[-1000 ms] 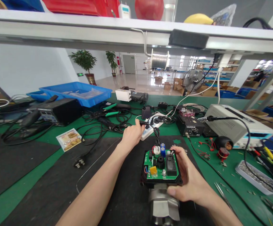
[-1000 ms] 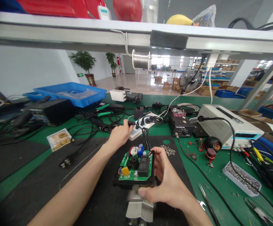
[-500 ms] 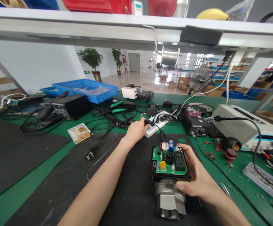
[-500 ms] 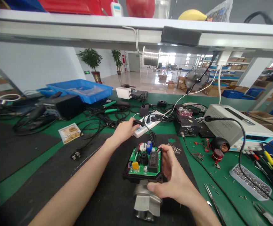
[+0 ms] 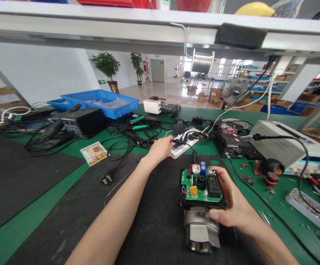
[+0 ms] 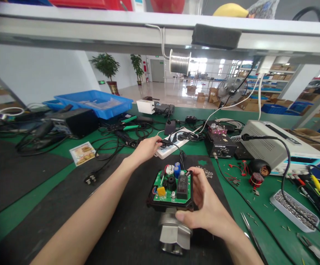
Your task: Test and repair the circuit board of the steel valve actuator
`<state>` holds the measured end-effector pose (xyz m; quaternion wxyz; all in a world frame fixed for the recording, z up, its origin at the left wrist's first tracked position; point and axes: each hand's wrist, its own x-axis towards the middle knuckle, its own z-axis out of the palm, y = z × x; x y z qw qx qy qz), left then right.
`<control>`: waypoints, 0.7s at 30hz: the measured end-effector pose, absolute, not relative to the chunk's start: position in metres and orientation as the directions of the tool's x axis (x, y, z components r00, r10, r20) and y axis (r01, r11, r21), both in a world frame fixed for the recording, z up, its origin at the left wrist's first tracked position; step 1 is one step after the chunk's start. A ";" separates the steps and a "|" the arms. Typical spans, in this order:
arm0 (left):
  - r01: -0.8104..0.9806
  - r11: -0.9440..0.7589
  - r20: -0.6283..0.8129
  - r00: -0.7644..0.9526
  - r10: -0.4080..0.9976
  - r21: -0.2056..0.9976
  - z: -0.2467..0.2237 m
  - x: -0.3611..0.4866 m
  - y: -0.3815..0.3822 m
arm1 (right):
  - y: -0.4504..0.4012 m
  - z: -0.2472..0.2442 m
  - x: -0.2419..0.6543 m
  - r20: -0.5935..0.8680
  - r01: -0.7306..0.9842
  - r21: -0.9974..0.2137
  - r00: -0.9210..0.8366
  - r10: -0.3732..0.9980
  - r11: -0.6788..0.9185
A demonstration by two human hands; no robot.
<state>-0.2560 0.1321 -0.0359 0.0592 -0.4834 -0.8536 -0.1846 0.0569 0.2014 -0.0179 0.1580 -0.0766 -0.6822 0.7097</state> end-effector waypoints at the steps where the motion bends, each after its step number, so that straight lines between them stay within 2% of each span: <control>1: 0.847 0.466 0.274 -0.526 0.805 0.255 -0.035 -0.256 0.131 | 0.202 -0.018 0.057 0.109 -0.124 -0.992 -0.939 0.325 -0.024; 8: 0.852 0.464 0.237 -0.516 0.823 0.242 -0.019 -0.251 0.124 | 0.203 -0.021 0.059 0.123 -0.142 -0.989 -0.940 0.319 -0.036; 11: 0.854 0.454 0.282 -0.515 0.810 0.255 0.009 -0.234 0.118 | 0.204 -0.022 0.058 0.132 -0.160 -0.984 -0.946 0.296 -0.073; 14: 0.876 0.371 0.375 -0.471 0.799 0.310 0.049 -0.200 0.105 | 0.206 -0.019 0.059 0.136 -0.171 -0.980 -0.951 0.279 -0.104; 16: 0.885 0.244 0.386 -0.402 0.830 0.397 0.071 -0.176 0.089 | 0.209 -0.016 0.062 0.131 -0.165 -0.979 -0.959 0.251 -0.120; 17: 0.805 0.101 0.342 -0.357 0.869 0.584 0.078 -0.164 0.079 | 0.211 -0.014 0.063 0.125 -0.158 -0.980 -0.964 0.234 -0.124; 18: 0.697 0.015 0.256 -0.284 0.924 0.717 0.083 -0.155 0.070 | 0.213 -0.011 0.066 0.119 -0.149 -0.981 -0.968 0.219 -0.124; 19: 0.648 0.005 0.164 -0.201 0.966 0.762 0.085 -0.148 0.060 | 0.215 -0.009 0.068 0.113 -0.140 -0.983 -0.972 0.207 -0.119; 21: 0.678 0.044 0.015 -0.082 0.997 0.734 0.086 -0.137 0.045 | 0.218 -0.005 0.071 0.109 -0.129 -0.987 -0.975 0.194 -0.096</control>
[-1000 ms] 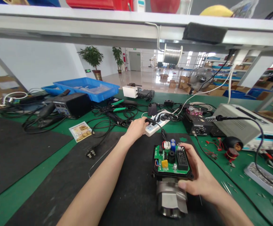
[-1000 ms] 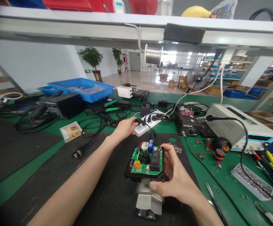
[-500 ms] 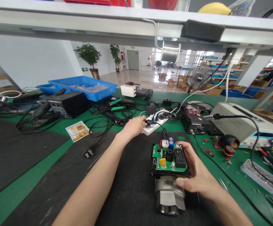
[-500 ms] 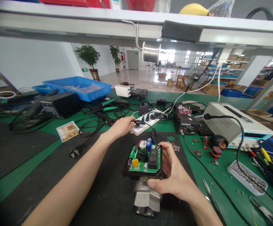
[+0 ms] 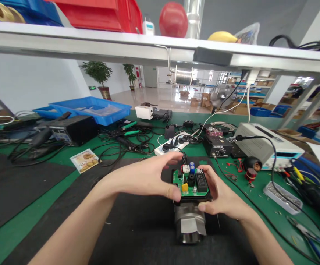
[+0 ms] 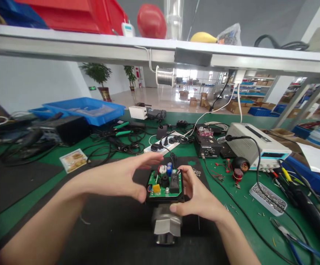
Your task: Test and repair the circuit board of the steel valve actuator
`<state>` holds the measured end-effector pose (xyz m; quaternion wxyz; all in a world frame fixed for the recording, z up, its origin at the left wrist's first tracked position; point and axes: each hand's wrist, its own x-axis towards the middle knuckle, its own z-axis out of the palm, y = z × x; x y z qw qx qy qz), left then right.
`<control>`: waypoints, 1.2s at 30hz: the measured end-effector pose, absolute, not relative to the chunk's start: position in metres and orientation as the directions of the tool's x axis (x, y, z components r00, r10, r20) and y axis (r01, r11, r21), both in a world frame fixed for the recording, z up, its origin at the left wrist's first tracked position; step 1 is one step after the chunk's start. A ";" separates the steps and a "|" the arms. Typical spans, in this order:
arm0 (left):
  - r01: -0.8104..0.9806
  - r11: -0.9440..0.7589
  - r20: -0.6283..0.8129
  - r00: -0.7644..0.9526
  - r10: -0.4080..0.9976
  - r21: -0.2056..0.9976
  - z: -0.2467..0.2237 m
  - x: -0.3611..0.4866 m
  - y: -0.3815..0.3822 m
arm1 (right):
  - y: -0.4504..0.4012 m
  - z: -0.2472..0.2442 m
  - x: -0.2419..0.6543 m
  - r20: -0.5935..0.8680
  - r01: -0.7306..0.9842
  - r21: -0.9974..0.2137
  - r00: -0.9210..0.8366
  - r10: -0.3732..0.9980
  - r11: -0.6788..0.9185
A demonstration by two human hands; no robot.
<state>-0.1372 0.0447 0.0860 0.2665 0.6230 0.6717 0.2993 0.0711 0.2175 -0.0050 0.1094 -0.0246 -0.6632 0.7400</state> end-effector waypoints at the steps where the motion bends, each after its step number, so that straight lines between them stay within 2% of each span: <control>1: 0.725 0.074 -0.031 -0.073 0.997 0.685 0.086 -0.133 0.039 | 0.218 -0.003 0.072 0.111 -0.128 -0.988 -0.975 0.191 -0.083; 3: 0.796 0.107 -0.046 -0.099 0.994 0.595 0.086 -0.127 0.035 | 0.219 0.000 0.075 0.114 -0.124 -0.991 -0.977 0.179 -0.046; 5: 0.819 0.098 -0.019 -0.106 0.994 0.565 0.089 -0.119 0.036 | 0.219 0.006 0.080 0.112 -0.107 -0.994 -0.978 0.173 0.035; 8: 0.818 0.034 0.031 -0.064 0.997 0.575 0.094 -0.109 0.042 | 0.217 0.023 0.093 0.057 0.005 -0.957 -0.977 0.205 0.290; 10: 0.815 0.001 0.066 -0.049 0.997 0.579 0.094 -0.106 0.043 | 0.212 0.042 0.104 0.042 0.101 -0.864 -0.962 0.270 0.494; 12: 0.825 -0.009 0.089 -0.050 0.995 0.565 0.091 -0.106 0.043 | 0.204 0.063 0.111 0.098 0.146 -0.732 -0.944 0.315 0.665; 16: 0.847 -0.014 0.119 -0.058 0.991 0.531 0.084 -0.107 0.040 | 0.184 0.095 0.105 0.199 0.155 -0.453 -0.942 0.269 0.878; 19: 0.849 -0.020 0.116 -0.049 0.992 0.528 0.082 -0.107 0.039 | 0.177 0.104 0.096 0.191 0.163 -0.335 -0.953 0.236 0.928; 28: 0.878 -0.070 0.148 -0.001 0.989 0.474 0.084 -0.103 0.033 | 0.157 0.104 0.093 0.256 0.057 -0.160 -0.962 0.097 0.985; 36: 0.904 -0.094 0.159 0.030 0.987 0.417 0.081 -0.103 0.032 | 0.151 0.091 0.091 0.329 0.066 -0.124 -0.938 0.104 0.990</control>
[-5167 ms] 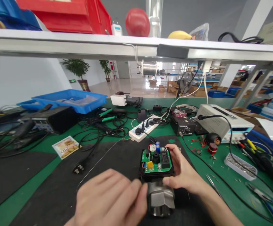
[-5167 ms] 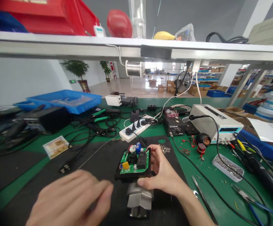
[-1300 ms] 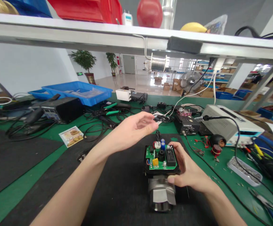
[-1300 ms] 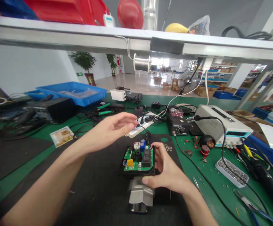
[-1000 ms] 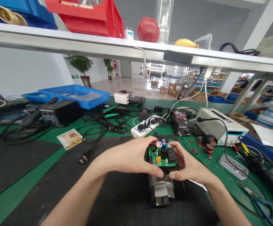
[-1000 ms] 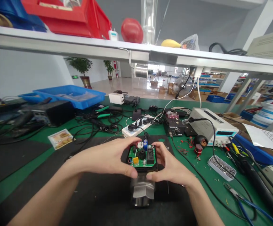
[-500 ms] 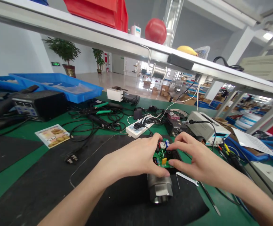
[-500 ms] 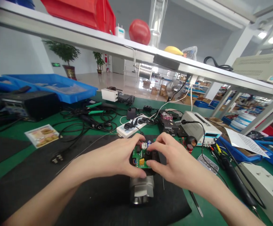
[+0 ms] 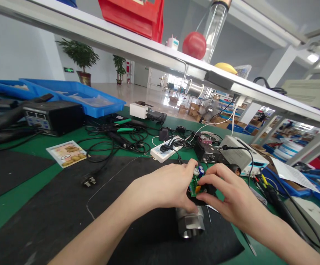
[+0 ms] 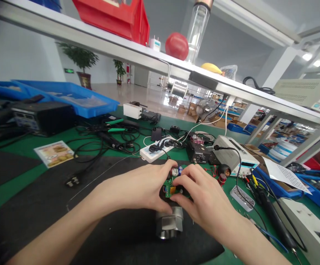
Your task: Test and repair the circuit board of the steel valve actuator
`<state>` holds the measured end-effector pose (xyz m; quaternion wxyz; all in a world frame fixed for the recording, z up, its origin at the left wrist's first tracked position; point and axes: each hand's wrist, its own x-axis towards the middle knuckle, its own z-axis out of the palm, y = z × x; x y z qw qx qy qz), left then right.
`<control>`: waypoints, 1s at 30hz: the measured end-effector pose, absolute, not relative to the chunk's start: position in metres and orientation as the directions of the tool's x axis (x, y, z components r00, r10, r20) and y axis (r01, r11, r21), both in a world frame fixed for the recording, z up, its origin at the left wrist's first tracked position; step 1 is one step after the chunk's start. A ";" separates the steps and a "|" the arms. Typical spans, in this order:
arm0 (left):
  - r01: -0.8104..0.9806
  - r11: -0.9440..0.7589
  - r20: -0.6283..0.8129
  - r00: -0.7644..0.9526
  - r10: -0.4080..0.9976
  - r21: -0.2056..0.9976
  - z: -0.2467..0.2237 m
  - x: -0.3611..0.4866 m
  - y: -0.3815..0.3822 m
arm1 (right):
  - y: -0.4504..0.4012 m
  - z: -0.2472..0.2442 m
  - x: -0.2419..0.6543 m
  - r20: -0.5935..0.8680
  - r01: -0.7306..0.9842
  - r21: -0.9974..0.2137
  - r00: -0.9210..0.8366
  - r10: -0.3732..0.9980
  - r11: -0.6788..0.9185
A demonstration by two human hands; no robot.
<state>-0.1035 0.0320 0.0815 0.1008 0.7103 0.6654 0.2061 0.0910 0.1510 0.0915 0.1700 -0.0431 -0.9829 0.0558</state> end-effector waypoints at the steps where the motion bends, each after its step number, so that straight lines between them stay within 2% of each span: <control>1: 0.903 -0.091 0.159 0.026 0.987 0.420 0.081 -0.103 0.032 | 0.151 0.090 0.091 0.339 0.078 -0.123 -0.934 0.116 0.989; 6: 0.893 -0.080 0.156 0.011 0.988 0.443 0.082 -0.101 0.033 | 0.150 0.085 0.090 0.364 0.106 -0.134 -0.919 0.149 0.985; 13: 0.894 -0.065 0.150 -0.003 0.989 0.443 0.083 -0.101 0.033 | 0.149 0.081 0.087 0.361 0.065 -0.241 -0.920 0.151 0.968; 22: 0.897 -0.069 0.172 -0.008 0.985 0.437 0.079 -0.102 0.035 | 0.148 0.088 0.087 0.331 0.046 -0.192 -0.937 0.109 0.980; 26: 0.904 -0.068 0.162 -0.001 0.987 0.423 0.080 -0.103 0.035 | 0.158 0.102 0.087 0.277 0.144 -0.244 -0.937 0.211 0.959; 30: 0.917 -0.067 0.165 0.001 0.986 0.393 0.080 -0.104 0.034 | 0.163 0.112 0.085 0.209 0.243 -0.143 -0.940 0.269 0.960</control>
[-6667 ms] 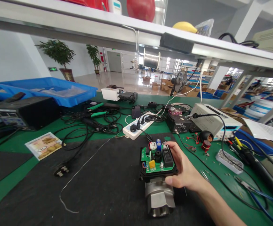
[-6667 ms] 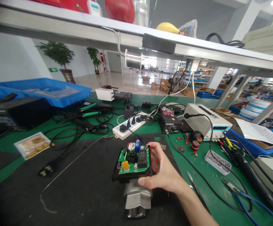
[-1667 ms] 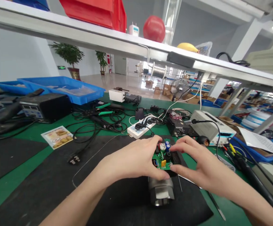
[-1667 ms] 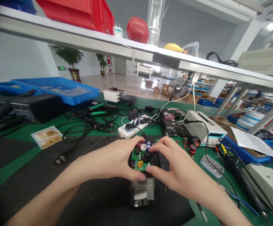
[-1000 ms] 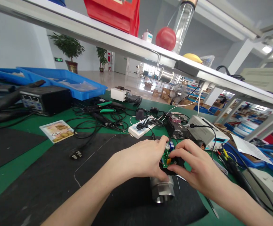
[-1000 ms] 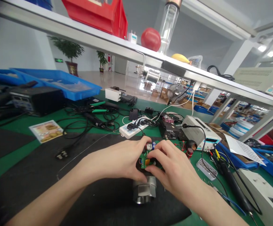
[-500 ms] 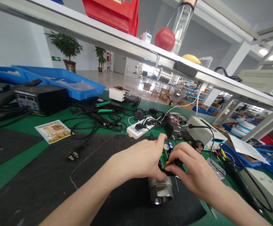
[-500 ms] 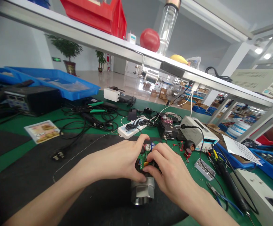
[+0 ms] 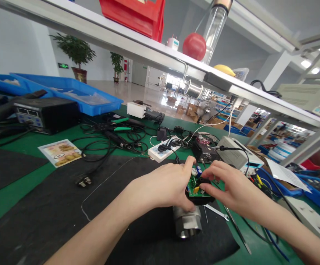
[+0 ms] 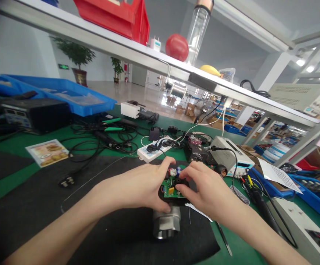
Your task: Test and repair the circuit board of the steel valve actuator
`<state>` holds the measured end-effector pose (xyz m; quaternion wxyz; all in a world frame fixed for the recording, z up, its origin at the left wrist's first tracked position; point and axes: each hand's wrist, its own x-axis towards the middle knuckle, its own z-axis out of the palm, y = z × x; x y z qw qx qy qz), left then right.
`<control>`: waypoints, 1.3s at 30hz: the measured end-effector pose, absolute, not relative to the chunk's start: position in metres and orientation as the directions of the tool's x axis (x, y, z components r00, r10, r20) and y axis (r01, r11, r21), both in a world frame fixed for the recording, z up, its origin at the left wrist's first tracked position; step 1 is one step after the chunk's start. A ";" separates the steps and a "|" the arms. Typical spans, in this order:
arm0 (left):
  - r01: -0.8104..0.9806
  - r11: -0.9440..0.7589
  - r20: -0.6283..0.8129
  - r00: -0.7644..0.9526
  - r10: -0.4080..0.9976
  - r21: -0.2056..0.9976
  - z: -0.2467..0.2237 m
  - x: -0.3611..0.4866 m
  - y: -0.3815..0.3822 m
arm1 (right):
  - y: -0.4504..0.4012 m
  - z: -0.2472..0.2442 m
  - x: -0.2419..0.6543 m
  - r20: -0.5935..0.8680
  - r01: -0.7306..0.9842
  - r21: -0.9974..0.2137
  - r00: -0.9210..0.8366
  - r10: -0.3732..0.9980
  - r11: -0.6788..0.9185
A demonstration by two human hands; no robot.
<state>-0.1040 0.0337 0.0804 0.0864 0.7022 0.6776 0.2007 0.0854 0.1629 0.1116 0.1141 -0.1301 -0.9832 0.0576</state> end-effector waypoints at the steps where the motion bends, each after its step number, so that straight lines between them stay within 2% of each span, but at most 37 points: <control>1: 0.919 -0.070 0.169 0.004 0.986 0.387 0.080 -0.104 0.033 | 0.162 0.113 0.084 0.187 0.253 -0.103 -0.945 0.269 0.962; 6: 0.925 -0.098 0.199 0.025 0.980 0.368 0.079 -0.104 0.033 | 0.153 0.124 0.070 0.091 0.282 0.107 -0.958 0.273 0.953; 9: 0.931 -0.092 0.194 0.023 0.981 0.353 0.081 -0.105 0.031 | 0.152 0.132 0.060 0.015 0.270 0.157 -0.962 0.271 0.950; 12: 0.936 -0.094 0.196 0.027 0.980 0.339 0.083 -0.105 0.029 | 0.154 0.136 0.050 -0.031 0.255 0.114 -0.965 0.260 0.960; 19: 0.939 -0.094 0.167 0.039 0.985 0.330 0.086 -0.104 0.027 | 0.154 0.134 0.045 -0.132 0.346 -0.114 -0.934 0.331 0.931; 24: 0.938 -0.107 0.175 0.050 0.983 0.330 0.087 -0.105 0.028 | 0.153 0.134 0.047 -0.199 0.404 -0.164 -0.907 0.371 0.900; 26: 0.936 -0.110 0.182 0.051 0.982 0.335 0.086 -0.105 0.028 | 0.150 0.135 0.048 -0.186 0.419 -0.132 -0.901 0.393 0.898; 30: 0.935 -0.133 0.207 0.066 0.976 0.330 0.082 -0.106 0.029 | 0.146 0.138 0.048 -0.081 0.424 0.097 -0.898 0.432 0.900; 32: 0.937 -0.137 0.216 0.069 0.974 0.322 0.081 -0.107 0.030 | 0.146 0.140 0.047 -0.054 0.407 0.157 -0.906 0.419 0.900; 34: 0.938 -0.138 0.219 0.069 0.973 0.319 0.080 -0.107 0.031 | 0.148 0.141 0.045 -0.083 0.396 0.118 -0.910 0.406 0.911; 39: 0.939 -0.133 0.215 0.065 0.974 0.318 0.081 -0.108 0.030 | 0.150 0.135 0.044 -0.189 0.446 -0.117 -0.887 0.421 0.888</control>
